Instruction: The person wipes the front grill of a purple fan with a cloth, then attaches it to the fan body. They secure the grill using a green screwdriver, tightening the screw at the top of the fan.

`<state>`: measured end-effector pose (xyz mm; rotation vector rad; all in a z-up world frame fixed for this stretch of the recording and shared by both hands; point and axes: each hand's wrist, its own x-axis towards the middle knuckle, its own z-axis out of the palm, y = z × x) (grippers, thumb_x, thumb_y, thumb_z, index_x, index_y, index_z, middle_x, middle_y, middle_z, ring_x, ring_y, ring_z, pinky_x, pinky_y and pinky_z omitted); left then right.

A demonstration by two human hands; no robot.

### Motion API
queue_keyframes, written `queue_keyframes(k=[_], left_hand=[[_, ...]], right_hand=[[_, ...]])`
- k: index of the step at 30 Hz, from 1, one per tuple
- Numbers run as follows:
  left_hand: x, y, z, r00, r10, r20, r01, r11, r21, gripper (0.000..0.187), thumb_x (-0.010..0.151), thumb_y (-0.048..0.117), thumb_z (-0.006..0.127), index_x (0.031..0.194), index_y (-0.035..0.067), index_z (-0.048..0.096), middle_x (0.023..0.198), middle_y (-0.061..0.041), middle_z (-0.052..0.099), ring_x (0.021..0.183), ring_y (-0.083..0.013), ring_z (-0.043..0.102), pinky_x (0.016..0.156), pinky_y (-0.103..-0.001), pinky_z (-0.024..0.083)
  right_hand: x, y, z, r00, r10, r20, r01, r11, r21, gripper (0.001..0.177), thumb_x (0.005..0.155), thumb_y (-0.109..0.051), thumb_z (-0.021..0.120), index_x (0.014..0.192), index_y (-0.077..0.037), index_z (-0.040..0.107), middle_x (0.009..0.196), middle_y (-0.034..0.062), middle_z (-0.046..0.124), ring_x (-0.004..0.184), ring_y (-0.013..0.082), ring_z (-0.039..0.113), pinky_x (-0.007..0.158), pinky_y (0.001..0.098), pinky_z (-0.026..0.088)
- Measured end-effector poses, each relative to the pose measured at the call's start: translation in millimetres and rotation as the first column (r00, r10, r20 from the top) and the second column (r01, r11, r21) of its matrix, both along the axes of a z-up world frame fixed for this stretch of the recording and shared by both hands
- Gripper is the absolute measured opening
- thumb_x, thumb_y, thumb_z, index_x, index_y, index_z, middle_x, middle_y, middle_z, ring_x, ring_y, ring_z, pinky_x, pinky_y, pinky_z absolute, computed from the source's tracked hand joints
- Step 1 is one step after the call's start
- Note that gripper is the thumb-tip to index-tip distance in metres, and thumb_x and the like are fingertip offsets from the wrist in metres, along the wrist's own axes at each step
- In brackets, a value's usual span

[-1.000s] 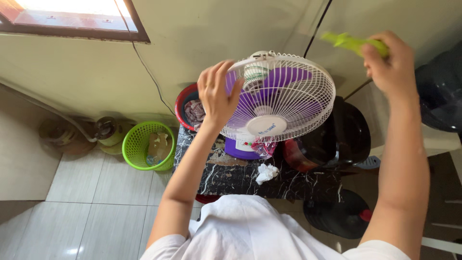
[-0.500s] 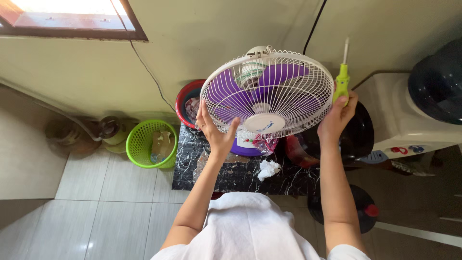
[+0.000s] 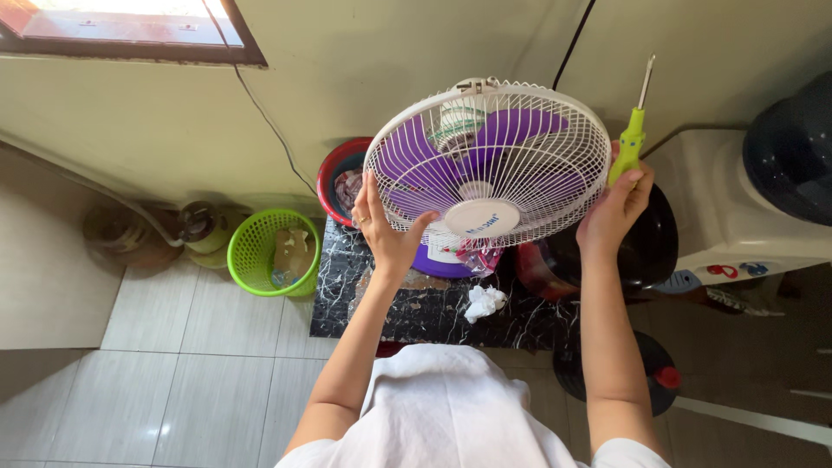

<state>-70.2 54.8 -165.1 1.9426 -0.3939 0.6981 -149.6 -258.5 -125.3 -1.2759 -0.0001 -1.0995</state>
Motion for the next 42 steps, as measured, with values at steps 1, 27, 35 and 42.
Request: queue_keyframes(k=[1, 27, 35, 42], left_hand=[[0.5, 0.0, -0.8, 1.0, 0.0, -0.003, 0.0, 1.0, -0.011, 0.125, 0.064, 0.047, 0.097, 0.16, 0.006, 0.028, 0.154, -0.018, 0.043, 0.141, -0.0343, 0.04, 0.118, -0.052, 0.029], [17.4, -23.6, -206.5, 0.558, -0.776, -0.294, 0.233, 0.487, -0.841, 0.099, 0.08, 0.007, 0.082, 0.157, 0.007, 0.019, 0.143, -0.016, 0.052, 0.132, -0.0283, 0.054, 0.113, -0.043, 0.046], [14.9, -21.9, -196.1, 0.544, -0.789, -0.287, 0.256, 0.481, -0.838, 0.095, 0.083, 0.006, 0.08, 0.157, 0.006, 0.021, 0.144, -0.016, 0.053, 0.131, -0.0274, 0.056, 0.114, -0.043, 0.046], [9.5, -19.6, -179.9, 0.554, -0.774, -0.306, 0.251, 0.506, -0.825, 0.1, 0.083, 0.01, 0.081, 0.159, 0.009, 0.018, 0.145, -0.016, 0.052, 0.131, -0.0283, 0.056, 0.114, -0.044, 0.046]], right_hand=[[-0.4, -1.1, 0.1, 1.0, -0.001, -0.006, 0.001, 1.0, -0.001, 0.047, 0.112, -0.047, 0.052, 0.126, -0.002, 0.051, 0.132, 0.012, 0.063, 0.126, 0.0188, 0.061, 0.116, 0.0374, 0.046], [-3.9, 3.1, -30.3, 0.994, -0.114, 0.004, 0.114, 0.992, -0.059, 0.043, 0.115, -0.044, 0.049, 0.126, -0.002, 0.049, 0.129, 0.0118, 0.065, 0.12, 0.0165, 0.061, 0.113, 0.0352, 0.048], [-11.4, -25.1, 30.7, 0.942, -0.29, -0.168, 0.201, 0.89, -0.409, 0.044, 0.111, -0.038, 0.069, 0.129, 0.001, 0.059, 0.118, 0.0054, 0.061, 0.102, 0.0125, 0.058, 0.089, 0.0276, 0.048], [-3.0, -33.5, 104.2, 0.932, -0.361, -0.032, 0.173, 0.519, -0.837, 0.038, 0.114, -0.033, 0.08, 0.126, 0.001, 0.065, 0.117, 0.0101, 0.061, 0.098, 0.0152, 0.059, 0.08, 0.0282, 0.047]])
